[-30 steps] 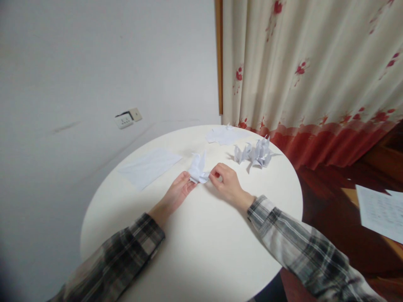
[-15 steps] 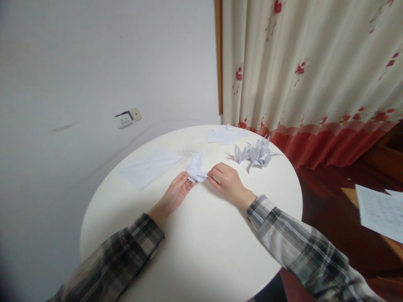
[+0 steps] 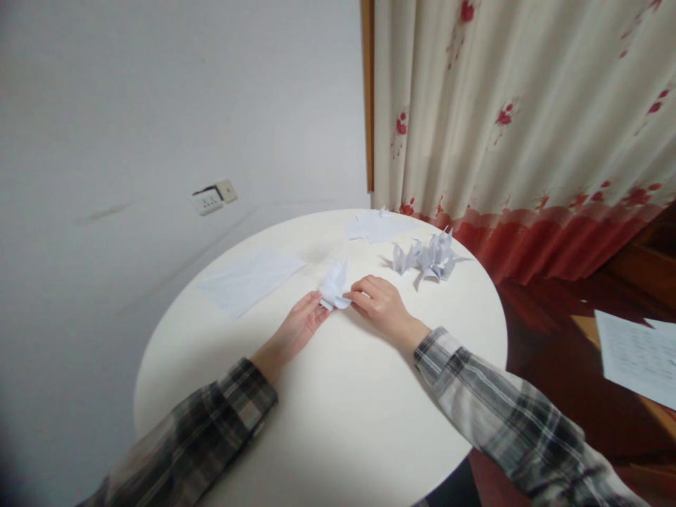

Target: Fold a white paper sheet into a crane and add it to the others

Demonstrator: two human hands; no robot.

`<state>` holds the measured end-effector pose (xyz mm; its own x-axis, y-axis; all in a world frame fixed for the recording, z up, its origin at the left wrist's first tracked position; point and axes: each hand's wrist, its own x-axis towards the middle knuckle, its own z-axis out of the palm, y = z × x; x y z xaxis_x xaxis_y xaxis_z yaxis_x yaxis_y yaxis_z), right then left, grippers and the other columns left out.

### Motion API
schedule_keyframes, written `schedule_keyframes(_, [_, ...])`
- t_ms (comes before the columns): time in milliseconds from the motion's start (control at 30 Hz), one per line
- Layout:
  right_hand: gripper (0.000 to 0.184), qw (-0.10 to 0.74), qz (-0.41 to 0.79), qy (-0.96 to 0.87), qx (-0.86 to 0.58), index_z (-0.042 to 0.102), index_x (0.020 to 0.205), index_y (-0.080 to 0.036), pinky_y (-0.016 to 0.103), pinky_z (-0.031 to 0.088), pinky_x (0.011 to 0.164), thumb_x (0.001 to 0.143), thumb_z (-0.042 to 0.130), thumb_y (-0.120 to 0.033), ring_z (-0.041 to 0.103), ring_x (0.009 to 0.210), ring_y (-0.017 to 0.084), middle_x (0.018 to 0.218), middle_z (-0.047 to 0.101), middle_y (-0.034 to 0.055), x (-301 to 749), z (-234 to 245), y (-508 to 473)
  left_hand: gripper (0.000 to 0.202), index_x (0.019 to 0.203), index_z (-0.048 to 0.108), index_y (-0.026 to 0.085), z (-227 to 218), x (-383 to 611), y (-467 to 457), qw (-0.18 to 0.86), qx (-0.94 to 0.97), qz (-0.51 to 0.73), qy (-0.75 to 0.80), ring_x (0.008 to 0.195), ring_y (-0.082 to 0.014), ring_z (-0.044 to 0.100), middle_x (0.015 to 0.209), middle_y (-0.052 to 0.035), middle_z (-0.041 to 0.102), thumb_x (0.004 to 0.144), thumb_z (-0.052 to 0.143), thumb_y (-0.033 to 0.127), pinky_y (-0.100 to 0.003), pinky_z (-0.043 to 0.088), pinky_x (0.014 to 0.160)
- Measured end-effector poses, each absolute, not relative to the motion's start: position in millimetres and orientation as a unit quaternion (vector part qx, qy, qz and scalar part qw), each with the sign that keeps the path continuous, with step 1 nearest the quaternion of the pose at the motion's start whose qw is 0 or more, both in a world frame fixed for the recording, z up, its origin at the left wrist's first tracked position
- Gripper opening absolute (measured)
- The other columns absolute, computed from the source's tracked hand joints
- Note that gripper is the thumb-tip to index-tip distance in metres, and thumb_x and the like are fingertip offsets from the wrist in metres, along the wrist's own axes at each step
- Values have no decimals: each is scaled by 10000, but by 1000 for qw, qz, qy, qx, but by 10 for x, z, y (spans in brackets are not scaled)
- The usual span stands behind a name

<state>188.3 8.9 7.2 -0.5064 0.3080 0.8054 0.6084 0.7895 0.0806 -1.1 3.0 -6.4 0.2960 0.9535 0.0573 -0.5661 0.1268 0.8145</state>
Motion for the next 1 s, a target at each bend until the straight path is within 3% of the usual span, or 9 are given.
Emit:
schedule_keyframes(300, [129, 441, -170, -824, -312, 589, 790, -172, 281, 367, 614, 820, 464, -185, 495, 694, 155, 738, 585, 59, 1826, 49, 45, 101, 802, 559, 140, -34, 1, 25, 699, 387, 546, 254, 762, -108, 598, 823, -17, 623, 751, 611, 209, -218, 464, 731])
schedule_keyframes(733, [147, 471, 141, -775, -397, 538, 628, -166, 216, 371, 534, 761, 540, -229, 477, 545, 103, 586, 549, -11, 1742, 21, 36, 226, 690, 489, 159, 7, -25, 18, 624, 457, 547, 320, 642, -107, 575, 696, 11, 596, 711, 639, 327, -253, 451, 679])
schedule_keyframes(900, [156, 455, 207, -760, -415, 548, 611, -154, 195, 353, 481, 751, 553, -223, 454, 498, 85, 541, 536, -29, 1724, 17, 50, 209, 700, 494, 156, -30, -38, 42, 613, 468, 549, 323, 647, -108, 575, 703, 7, 598, 723, 625, 317, -247, 454, 668])
schedule_keyframes(1000, [131, 455, 201, -768, -405, 597, 696, -158, 206, 388, 515, 780, 533, -235, 493, 530, 94, 600, 584, -12, 1722, 30, 47, 196, 713, 501, 149, -34, -48, 61, 602, 461, 566, 322, 665, -103, 574, 710, 5, 602, 733, 615, 308, -242, 453, 686])
